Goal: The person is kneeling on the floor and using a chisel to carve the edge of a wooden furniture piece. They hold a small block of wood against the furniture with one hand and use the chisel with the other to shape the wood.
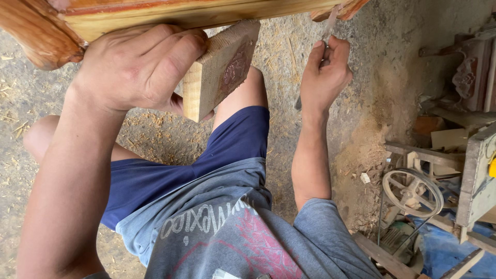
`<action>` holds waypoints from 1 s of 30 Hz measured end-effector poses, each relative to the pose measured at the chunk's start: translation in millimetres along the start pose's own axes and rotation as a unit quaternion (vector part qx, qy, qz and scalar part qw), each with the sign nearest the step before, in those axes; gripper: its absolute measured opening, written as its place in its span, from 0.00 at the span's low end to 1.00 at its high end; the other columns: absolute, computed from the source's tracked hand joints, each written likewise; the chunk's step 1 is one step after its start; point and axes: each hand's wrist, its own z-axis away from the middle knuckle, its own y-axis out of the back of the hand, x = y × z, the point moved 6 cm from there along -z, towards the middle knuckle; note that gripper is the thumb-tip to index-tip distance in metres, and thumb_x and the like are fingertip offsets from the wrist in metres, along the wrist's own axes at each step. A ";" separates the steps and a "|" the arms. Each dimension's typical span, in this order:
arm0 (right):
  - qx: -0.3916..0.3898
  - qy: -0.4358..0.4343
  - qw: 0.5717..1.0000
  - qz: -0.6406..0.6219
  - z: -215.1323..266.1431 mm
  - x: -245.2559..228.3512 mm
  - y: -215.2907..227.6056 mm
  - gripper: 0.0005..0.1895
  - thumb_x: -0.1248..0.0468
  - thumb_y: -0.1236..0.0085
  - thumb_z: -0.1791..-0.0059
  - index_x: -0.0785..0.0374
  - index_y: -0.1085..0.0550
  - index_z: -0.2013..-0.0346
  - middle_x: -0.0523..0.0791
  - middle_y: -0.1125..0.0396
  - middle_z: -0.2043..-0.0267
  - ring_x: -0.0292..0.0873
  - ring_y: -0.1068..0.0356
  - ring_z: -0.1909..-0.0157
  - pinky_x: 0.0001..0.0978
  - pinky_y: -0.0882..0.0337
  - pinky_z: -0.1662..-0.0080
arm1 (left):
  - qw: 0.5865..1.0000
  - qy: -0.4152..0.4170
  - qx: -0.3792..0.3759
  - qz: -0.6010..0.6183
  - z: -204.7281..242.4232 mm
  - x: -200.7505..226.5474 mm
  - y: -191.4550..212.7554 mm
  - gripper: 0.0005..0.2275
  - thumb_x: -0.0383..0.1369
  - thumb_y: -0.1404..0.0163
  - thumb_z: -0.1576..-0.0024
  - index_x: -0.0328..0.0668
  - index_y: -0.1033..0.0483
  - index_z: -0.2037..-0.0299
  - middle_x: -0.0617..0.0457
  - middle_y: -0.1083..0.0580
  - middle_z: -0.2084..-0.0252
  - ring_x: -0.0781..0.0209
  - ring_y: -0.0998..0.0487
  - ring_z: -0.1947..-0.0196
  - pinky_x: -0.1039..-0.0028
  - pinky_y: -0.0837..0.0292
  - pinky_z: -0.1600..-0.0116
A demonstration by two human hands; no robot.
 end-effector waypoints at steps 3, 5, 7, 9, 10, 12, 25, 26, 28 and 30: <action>-0.002 -0.003 1.000 -0.004 -1.6 2.8 -0.7 0.04 0.75 0.46 0.42 0.70 0.30 0.54 0.42 0.33 0.77 0.32 0.34 0.77 0.29 0.44 0.74 | 1.000 0.001 0.006 0.016 1.6 -1.6 -1.1 0.24 0.40 0.37 0.48 0.31 0.28 0.48 0.52 0.27 0.63 0.56 0.25 0.66 0.69 0.26 0.61; -0.002 -0.013 1.000 -0.008 -2.5 6.3 -1.5 0.03 0.75 0.47 0.42 0.70 0.31 0.54 0.42 0.33 0.78 0.32 0.34 0.78 0.30 0.44 0.74 | 1.000 -0.001 0.008 0.016 1.6 -1.5 -1.1 0.23 0.39 0.38 0.47 0.30 0.29 0.48 0.51 0.26 0.61 0.55 0.24 0.63 0.69 0.26 0.59; 0.002 -0.018 1.000 -0.018 -2.6 8.9 -1.6 0.03 0.75 0.47 0.42 0.70 0.30 0.54 0.42 0.32 0.77 0.32 0.33 0.77 0.29 0.44 0.75 | 1.000 -0.003 0.009 0.008 0.8 -1.4 -0.7 0.24 0.40 0.38 0.48 0.31 0.28 0.47 0.53 0.28 0.63 0.57 0.25 0.65 0.70 0.27 0.61; 0.003 -0.019 1.000 -0.022 -2.5 9.6 -1.4 0.02 0.74 0.47 0.42 0.70 0.30 0.54 0.43 0.31 0.76 0.32 0.33 0.77 0.28 0.43 0.74 | 1.000 0.000 0.004 0.009 -0.7 -1.3 -0.4 0.24 0.41 0.37 0.48 0.32 0.27 0.47 0.53 0.29 0.64 0.57 0.25 0.67 0.70 0.27 0.62; 0.003 -0.018 1.000 -0.022 -2.4 8.8 -1.3 0.02 0.74 0.47 0.42 0.70 0.30 0.54 0.43 0.31 0.76 0.32 0.33 0.76 0.28 0.42 0.74 | 1.000 0.005 0.000 0.013 -1.5 -1.3 -0.4 0.24 0.41 0.37 0.49 0.33 0.27 0.47 0.53 0.29 0.65 0.57 0.25 0.67 0.70 0.27 0.62; 0.003 -0.018 1.000 -0.021 -2.9 6.1 -1.0 0.02 0.74 0.47 0.41 0.70 0.31 0.54 0.43 0.31 0.76 0.33 0.33 0.77 0.28 0.41 0.74 | 1.000 0.010 -0.006 0.011 -2.9 -1.1 0.0 0.24 0.42 0.37 0.49 0.34 0.26 0.48 0.54 0.30 0.66 0.57 0.25 0.68 0.70 0.28 0.64; 0.017 -0.048 0.998 -0.022 1.4 -2.0 -9.2 0.04 0.74 0.48 0.42 0.69 0.34 0.54 0.44 0.28 0.74 0.34 0.27 0.77 0.29 0.37 0.77 | 1.000 0.006 -0.005 0.018 0.3 -1.4 -0.8 0.24 0.42 0.39 0.48 0.33 0.27 0.47 0.52 0.27 0.62 0.57 0.25 0.66 0.70 0.27 0.61; 0.026 -0.014 1.000 0.001 2.2 -5.3 -7.8 0.04 0.74 0.48 0.42 0.68 0.33 0.54 0.44 0.27 0.73 0.34 0.25 0.74 0.29 0.36 0.74 | 1.000 0.005 -0.003 0.017 1.0 -1.4 -0.9 0.24 0.42 0.39 0.48 0.33 0.27 0.47 0.52 0.27 0.62 0.57 0.25 0.66 0.70 0.26 0.61; 0.012 -0.018 1.000 0.000 3.1 -2.8 -7.1 0.04 0.75 0.47 0.42 0.69 0.33 0.55 0.44 0.29 0.76 0.35 0.28 0.76 0.29 0.39 0.75 | 1.000 0.003 -0.008 -0.005 1.0 -1.5 -2.1 0.23 0.40 0.39 0.48 0.34 0.27 0.47 0.54 0.27 0.62 0.58 0.25 0.66 0.71 0.27 0.61; 0.004 -0.012 1.000 0.004 2.5 -1.1 -5.9 0.04 0.76 0.47 0.43 0.69 0.32 0.55 0.44 0.30 0.77 0.35 0.30 0.78 0.30 0.42 0.76 | 1.000 0.004 -0.009 -0.015 0.8 -1.7 -2.2 0.23 0.39 0.39 0.48 0.34 0.26 0.46 0.55 0.27 0.62 0.59 0.25 0.66 0.72 0.27 0.61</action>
